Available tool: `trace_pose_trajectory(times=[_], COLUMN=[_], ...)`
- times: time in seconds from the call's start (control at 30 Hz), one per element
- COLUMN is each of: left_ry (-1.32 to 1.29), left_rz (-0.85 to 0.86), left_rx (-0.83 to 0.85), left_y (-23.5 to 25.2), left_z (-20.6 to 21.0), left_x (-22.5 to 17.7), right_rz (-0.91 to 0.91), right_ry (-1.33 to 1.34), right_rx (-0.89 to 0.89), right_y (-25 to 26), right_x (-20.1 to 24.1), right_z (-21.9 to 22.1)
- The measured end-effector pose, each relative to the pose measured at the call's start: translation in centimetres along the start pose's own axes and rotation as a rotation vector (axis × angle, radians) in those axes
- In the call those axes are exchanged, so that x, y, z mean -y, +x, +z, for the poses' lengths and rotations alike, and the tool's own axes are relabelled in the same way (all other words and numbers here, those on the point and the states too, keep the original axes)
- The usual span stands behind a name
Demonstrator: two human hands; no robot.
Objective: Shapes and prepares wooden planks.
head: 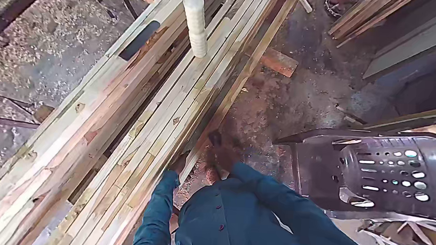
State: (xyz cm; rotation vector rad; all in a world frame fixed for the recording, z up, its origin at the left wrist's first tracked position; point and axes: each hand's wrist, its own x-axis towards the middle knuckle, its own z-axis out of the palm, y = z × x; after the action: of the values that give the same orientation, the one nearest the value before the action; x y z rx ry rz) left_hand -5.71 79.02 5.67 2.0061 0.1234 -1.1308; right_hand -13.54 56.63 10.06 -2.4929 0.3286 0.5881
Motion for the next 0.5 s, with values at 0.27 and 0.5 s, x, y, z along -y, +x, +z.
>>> trace_pose_trajectory(times=[0.27,0.5], left_ry=[0.240,0.189], left_rz=[-0.062,-0.062], left_rx=[-0.230,-0.210], left_y=[-2.2,-1.8], left_z=[2.0,1.8], left_x=[-1.5,-0.5], right_rz=[0.240,0.087], right_ry=[0.222,0.151], right_rx=[-0.274,0.155], right_y=[6.3,-3.0], right_x=[-1.8,6.5], right_z=[-7.5,-1.3])
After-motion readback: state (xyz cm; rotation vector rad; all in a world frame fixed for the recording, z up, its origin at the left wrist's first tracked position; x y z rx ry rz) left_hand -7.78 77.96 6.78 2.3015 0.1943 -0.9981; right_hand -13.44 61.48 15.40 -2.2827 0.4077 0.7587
